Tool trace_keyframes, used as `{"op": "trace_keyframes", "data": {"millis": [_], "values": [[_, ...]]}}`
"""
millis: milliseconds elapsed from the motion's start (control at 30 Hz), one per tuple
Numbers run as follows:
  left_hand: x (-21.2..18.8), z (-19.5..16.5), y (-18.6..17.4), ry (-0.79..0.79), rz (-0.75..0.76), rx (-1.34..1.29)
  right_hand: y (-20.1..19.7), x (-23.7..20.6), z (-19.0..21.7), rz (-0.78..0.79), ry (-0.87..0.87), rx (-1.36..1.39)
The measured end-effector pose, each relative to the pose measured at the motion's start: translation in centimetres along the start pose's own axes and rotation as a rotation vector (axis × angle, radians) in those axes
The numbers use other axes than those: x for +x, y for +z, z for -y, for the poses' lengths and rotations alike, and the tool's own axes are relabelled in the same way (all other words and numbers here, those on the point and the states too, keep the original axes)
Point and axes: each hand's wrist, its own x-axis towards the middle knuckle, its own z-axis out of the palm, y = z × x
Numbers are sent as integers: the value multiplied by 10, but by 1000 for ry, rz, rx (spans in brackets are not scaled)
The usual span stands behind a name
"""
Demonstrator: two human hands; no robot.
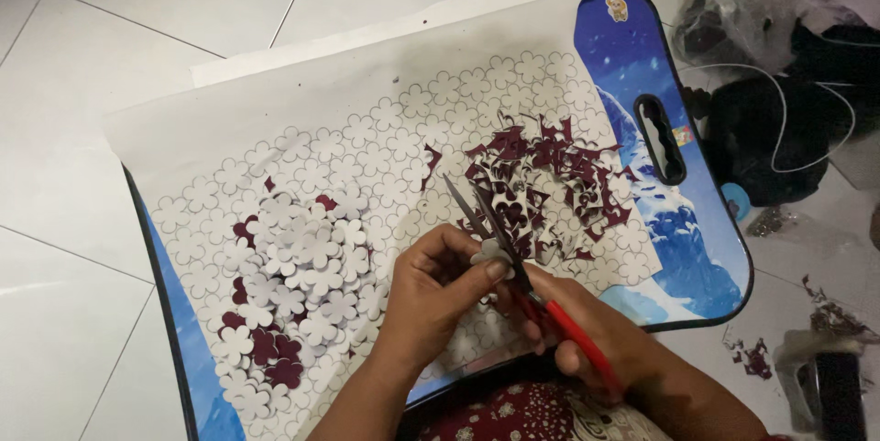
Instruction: The person sits on the floor with a lap desk and uses scissors to trim dark red foam flower cutouts, cutting small pieces from the flowers and letting scraps fall onto the desk. They then gather the cut white and red foam flowers into a pile and set them aside on the floor.
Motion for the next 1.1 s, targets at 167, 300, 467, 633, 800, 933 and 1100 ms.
{"op": "trace_keyframes", "data": {"millis": [167,300,467,633,800,933,1100], "values": [[1,5,3,-6,-22,15,3,3,-5,-13,-72,-75],[1,5,3,23,-32,56,2,3,-9,-29,-103,-136],[2,1,8,93,-140,108,-2,1,-12,-50,-61,-139],[-2,-2,14,95,-133,67,-6,-8,-13,-43,-13,-112],[-8,-2,14,36,-79,72,-10,-13,-15,4,-38,-21],[-10,-1,12,92,-73,175,-11,-15,-20,12,-77,-32],[-10,-4,14,51,-100,232,-16,-18,-22,-38,-66,-110]]}}
